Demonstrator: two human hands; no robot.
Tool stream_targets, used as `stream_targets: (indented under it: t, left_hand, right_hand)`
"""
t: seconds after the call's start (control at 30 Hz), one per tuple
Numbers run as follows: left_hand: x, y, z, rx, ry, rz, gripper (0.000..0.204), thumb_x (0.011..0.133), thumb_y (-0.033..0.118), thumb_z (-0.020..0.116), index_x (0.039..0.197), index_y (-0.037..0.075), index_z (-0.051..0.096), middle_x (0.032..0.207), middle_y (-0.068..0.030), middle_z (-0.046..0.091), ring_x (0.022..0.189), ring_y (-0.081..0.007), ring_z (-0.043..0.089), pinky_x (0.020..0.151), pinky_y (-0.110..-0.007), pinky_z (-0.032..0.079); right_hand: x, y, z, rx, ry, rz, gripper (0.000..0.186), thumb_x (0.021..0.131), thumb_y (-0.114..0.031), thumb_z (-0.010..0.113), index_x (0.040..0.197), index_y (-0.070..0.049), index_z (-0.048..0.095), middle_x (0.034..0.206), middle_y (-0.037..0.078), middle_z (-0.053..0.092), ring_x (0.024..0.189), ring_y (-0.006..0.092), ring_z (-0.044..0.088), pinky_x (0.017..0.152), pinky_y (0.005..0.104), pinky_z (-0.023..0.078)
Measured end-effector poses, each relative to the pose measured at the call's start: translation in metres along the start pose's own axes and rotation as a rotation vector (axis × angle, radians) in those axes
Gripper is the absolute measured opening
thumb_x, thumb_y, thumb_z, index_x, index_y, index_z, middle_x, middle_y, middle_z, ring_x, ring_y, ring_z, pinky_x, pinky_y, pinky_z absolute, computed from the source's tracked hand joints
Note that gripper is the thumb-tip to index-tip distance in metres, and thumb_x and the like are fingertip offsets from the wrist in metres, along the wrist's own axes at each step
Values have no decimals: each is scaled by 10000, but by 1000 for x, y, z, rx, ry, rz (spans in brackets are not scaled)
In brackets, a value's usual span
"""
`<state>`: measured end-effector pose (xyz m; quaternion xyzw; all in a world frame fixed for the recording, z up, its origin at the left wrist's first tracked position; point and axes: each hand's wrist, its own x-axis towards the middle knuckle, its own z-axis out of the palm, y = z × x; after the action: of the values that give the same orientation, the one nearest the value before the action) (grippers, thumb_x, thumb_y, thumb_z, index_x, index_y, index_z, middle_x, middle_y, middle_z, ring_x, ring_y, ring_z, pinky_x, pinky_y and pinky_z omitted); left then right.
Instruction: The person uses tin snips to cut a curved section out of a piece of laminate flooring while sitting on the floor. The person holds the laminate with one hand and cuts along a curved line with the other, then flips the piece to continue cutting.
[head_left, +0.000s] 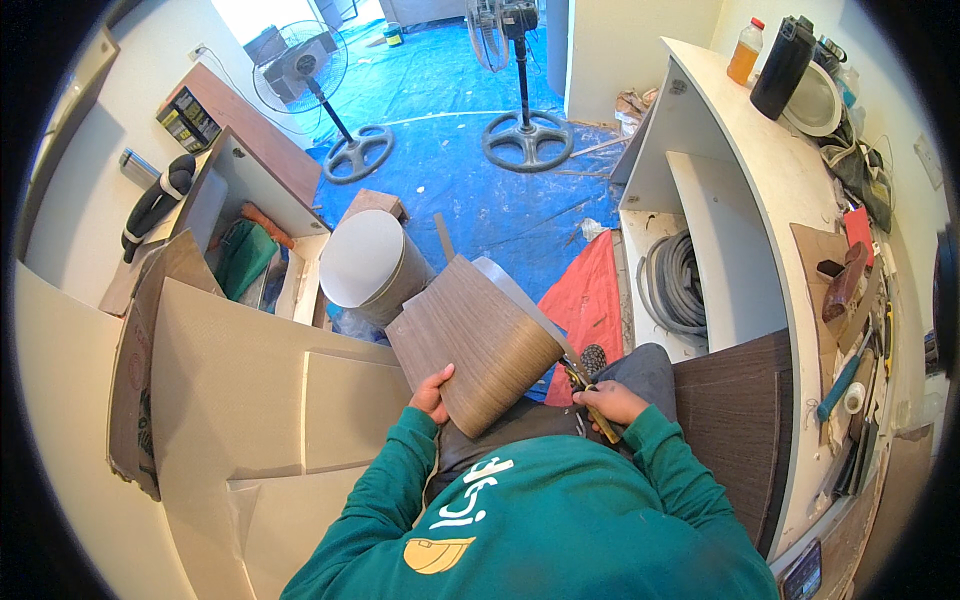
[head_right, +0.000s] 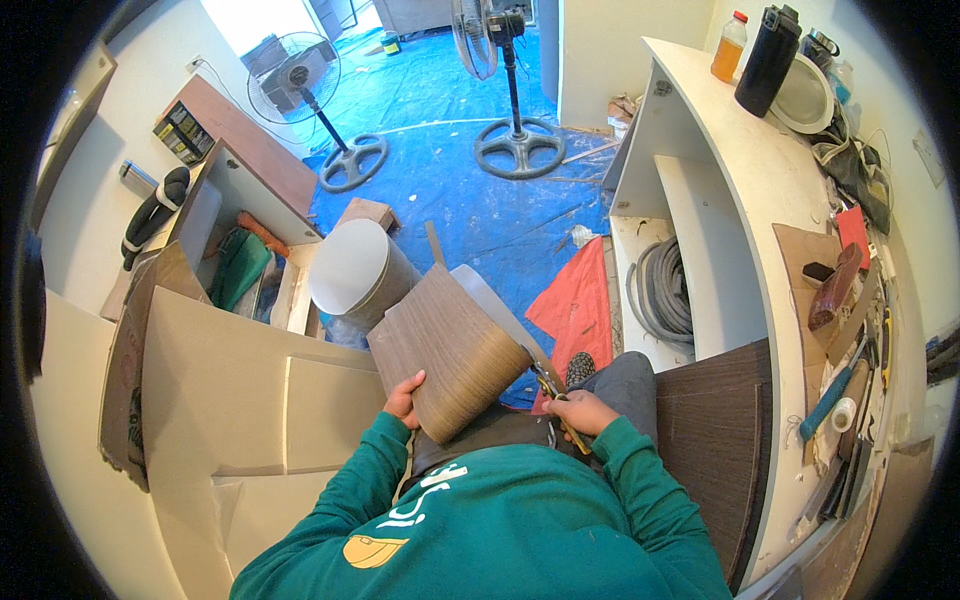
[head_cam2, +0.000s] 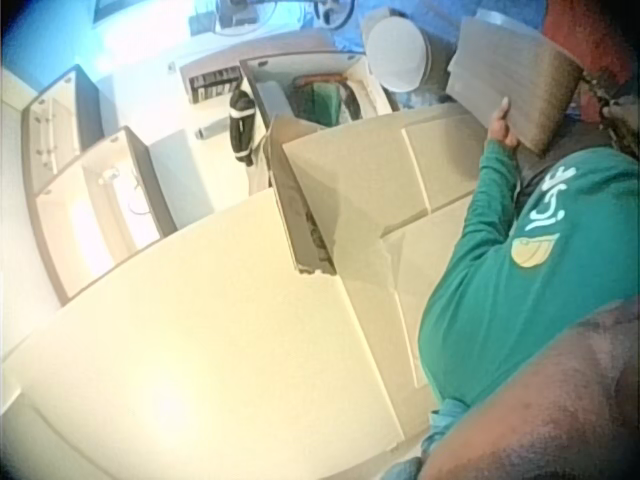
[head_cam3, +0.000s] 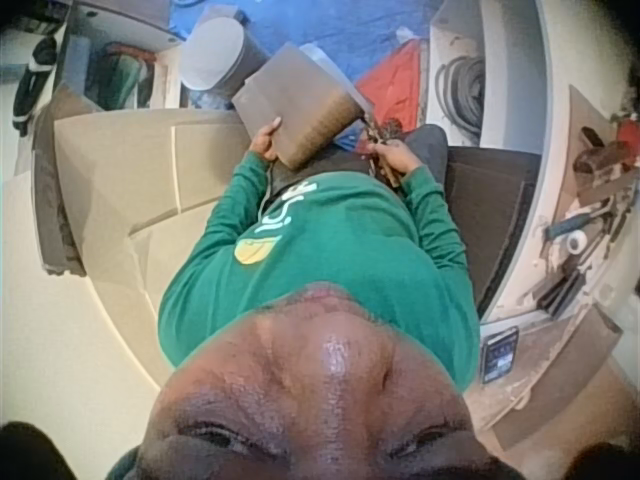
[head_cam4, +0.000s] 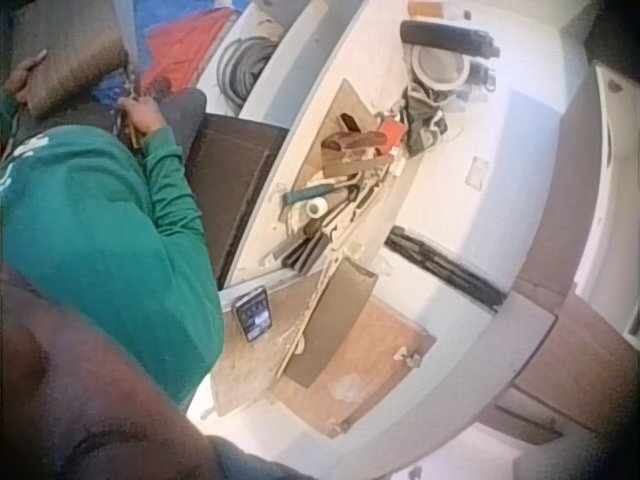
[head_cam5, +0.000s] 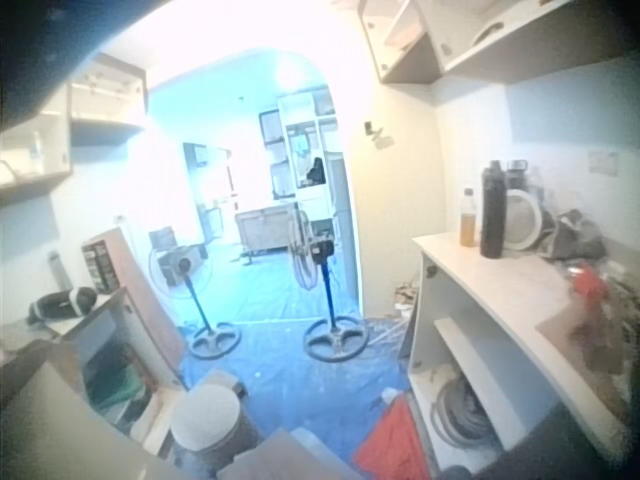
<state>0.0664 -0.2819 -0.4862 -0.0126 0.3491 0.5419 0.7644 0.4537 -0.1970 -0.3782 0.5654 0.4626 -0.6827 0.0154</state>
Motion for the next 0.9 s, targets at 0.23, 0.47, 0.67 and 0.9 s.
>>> stream_targets:
  t: [0.23, 0.47, 0.67, 0.9]
  left_hand:
    - [0, -1, 3, 35, 29, 0, 624, 985, 262, 672, 1469, -47, 429, 1418, -231, 585, 1296, -373, 585, 1141, -531, 438]
    - [-2, 1, 8, 11, 7, -10, 627, 978, 234, 683, 1477, -39, 420, 1410, -218, 590, 1291, -360, 590, 1140, -514, 447]
    - [2, 0, -1, 39, 1, 15, 621, 994, 271, 658, 1469, -55, 427, 1413, -247, 584, 1292, -390, 588, 1137, -544, 440]
    - [0, 2, 4, 8, 11, -17, 629, 974, 235, 689, 1473, -40, 423, 1399, -221, 595, 1288, -362, 590, 1135, -515, 451]
  right_hand:
    - [-1, -1, 0, 19, 10, -2, 374, 926, -348, 715, 933, 22, 655, 762, 91, 636, 582, 204, 640, 514, 364, 546]
    - [0, -1, 0, 35, -6, 8, 380, 927, -347, 714, 934, 28, 654, 759, 97, 635, 579, 208, 645, 507, 369, 543]
    - [8, 6, -3, 7, -28, -11, 392, 929, -353, 718, 957, 33, 659, 759, 96, 630, 582, 212, 641, 509, 371, 542]
    - [0, -2, -3, 18, -35, 10, 390, 932, -352, 717, 970, 32, 662, 769, 92, 622, 576, 210, 632, 515, 367, 544]
